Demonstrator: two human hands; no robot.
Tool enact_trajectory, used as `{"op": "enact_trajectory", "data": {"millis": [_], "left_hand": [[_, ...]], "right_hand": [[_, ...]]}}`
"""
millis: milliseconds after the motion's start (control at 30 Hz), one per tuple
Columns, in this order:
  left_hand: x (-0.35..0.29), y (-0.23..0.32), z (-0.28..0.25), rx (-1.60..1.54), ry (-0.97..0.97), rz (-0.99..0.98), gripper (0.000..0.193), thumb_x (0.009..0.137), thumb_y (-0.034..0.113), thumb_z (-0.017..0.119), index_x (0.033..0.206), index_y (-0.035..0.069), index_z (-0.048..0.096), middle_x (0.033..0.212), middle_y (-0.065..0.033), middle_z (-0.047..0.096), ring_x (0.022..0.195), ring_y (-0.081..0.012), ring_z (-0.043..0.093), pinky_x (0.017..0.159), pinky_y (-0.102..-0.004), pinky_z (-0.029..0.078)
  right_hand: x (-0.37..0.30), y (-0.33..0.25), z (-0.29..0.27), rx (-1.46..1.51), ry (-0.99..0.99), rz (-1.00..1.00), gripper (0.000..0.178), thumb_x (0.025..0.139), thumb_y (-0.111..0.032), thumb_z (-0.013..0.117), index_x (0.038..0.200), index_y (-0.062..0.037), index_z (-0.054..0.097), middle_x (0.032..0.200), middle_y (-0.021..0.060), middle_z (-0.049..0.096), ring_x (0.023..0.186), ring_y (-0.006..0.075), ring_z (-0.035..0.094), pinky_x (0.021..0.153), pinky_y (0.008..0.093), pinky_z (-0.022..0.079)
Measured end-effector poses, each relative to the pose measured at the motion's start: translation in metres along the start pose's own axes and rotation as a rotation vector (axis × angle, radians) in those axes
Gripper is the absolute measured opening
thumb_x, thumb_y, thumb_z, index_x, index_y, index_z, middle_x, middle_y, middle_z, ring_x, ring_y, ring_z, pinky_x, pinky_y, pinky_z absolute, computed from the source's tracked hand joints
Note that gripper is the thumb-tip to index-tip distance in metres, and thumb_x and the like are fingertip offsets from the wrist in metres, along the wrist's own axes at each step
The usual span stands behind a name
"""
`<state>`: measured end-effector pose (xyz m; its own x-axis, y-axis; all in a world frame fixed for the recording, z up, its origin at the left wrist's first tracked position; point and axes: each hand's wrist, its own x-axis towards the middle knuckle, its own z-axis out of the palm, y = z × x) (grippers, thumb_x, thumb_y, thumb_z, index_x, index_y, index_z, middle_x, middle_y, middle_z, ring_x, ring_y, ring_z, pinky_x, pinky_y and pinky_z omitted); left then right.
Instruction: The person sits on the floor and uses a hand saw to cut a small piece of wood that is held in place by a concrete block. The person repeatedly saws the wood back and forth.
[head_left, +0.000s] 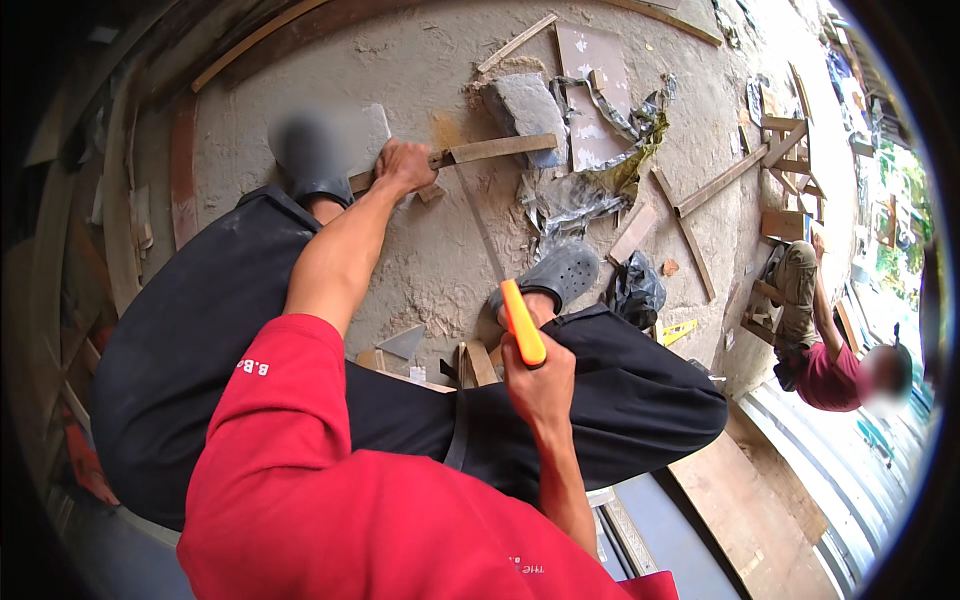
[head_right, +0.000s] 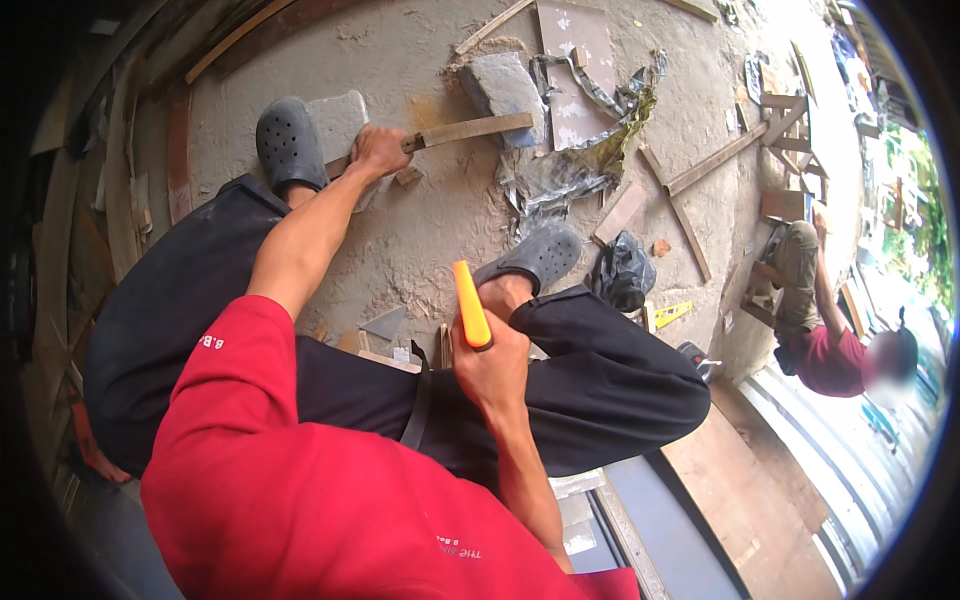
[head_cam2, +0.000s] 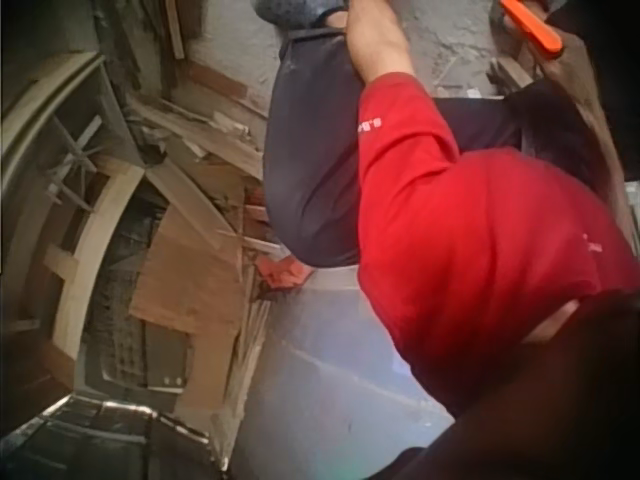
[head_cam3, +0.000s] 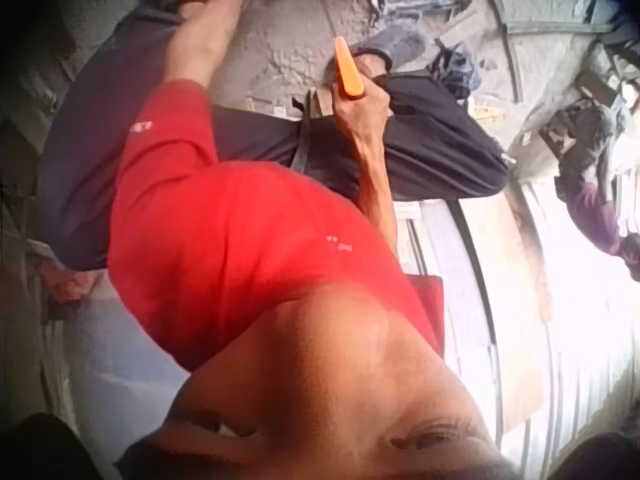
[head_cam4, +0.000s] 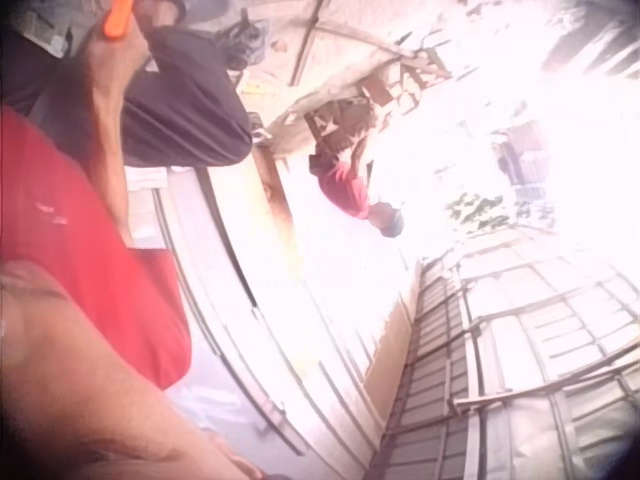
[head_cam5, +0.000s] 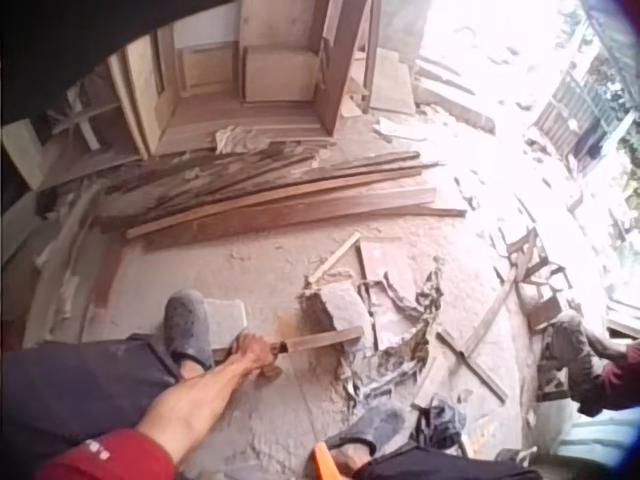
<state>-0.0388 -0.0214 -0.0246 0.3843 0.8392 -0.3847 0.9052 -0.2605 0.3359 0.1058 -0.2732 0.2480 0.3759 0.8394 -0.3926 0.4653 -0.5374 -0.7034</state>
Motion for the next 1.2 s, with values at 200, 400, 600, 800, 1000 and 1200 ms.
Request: {"op": "enact_trajectory", "data": {"millis": [200,400,600,800,1000,1200], "left_hand": [[0.012,0.015,0.007,-0.025,-0.017,-0.024,0.029,0.070,0.024,0.065,0.089,0.004,0.073,0.087,-0.0227,0.070,0.086,-0.0348,0.069,0.086,-0.0407,0.050],[0.028,0.016,0.014,0.022,0.070,0.013,0.029,0.071,0.027,0.066,0.089,0.006,0.074,0.085,-0.0225,0.069,0.081,-0.0354,0.070,0.078,-0.0421,0.054],[0.024,0.025,0.016,0.023,0.076,0.008,0.031,0.072,0.035,0.070,0.089,0.009,0.073,0.083,-0.0207,0.069,0.080,-0.0367,0.069,0.075,-0.0438,0.055],[0.026,0.040,0.019,0.038,0.077,-0.016,0.035,0.074,0.033,0.068,0.095,0.006,0.073,0.089,-0.0211,0.070,0.085,-0.0355,0.069,0.084,-0.0412,0.052],[0.030,0.053,0.003,0.072,-0.035,-0.073,0.033,0.076,0.030,0.064,0.094,0.005,0.073,0.092,-0.0217,0.070,0.089,-0.0345,0.070,0.087,-0.0396,0.050],[0.034,0.020,0.019,0.140,-0.092,-0.021,0.030,0.072,0.025,0.064,0.094,0.006,0.074,0.090,-0.0194,0.071,0.086,-0.0327,0.070,0.090,-0.0385,0.047]], "right_hand": [[0.021,0.041,0.012,0.003,0.054,-0.041,0.018,0.082,-0.014,0.067,0.078,0.0029,0.062,0.062,0.0226,0.057,0.055,0.0376,0.060,0.054,0.0394,0.047],[0.055,0.037,0.004,-0.024,0.053,-0.073,0.016,0.082,-0.012,0.066,0.075,0.0020,0.062,0.063,0.0216,0.058,0.056,0.0345,0.059,0.056,0.0396,0.045],[0.054,0.060,0.003,0.020,0.093,-0.082,0.018,0.081,-0.017,0.068,0.080,0.0005,0.064,0.066,0.0201,0.060,0.062,0.0369,0.062,0.060,0.0383,0.048],[0.052,0.075,-0.003,0.079,0.020,-0.066,0.017,0.082,-0.014,0.067,0.079,0.0024,0.064,0.059,0.0211,0.056,0.052,0.0315,0.059,0.054,0.0382,0.046],[0.082,0.027,-0.033,-0.011,-0.128,0.015,0.022,0.083,-0.020,0.066,0.080,0.0015,0.062,0.063,0.0242,0.059,0.061,0.0408,0.061,0.058,0.0442,0.047],[0.027,-0.007,-0.028,-0.030,-0.079,0.094,0.019,0.084,-0.016,0.065,0.079,0.0020,0.060,0.064,0.0251,0.057,0.061,0.0432,0.060,0.057,0.0437,0.047]]}}
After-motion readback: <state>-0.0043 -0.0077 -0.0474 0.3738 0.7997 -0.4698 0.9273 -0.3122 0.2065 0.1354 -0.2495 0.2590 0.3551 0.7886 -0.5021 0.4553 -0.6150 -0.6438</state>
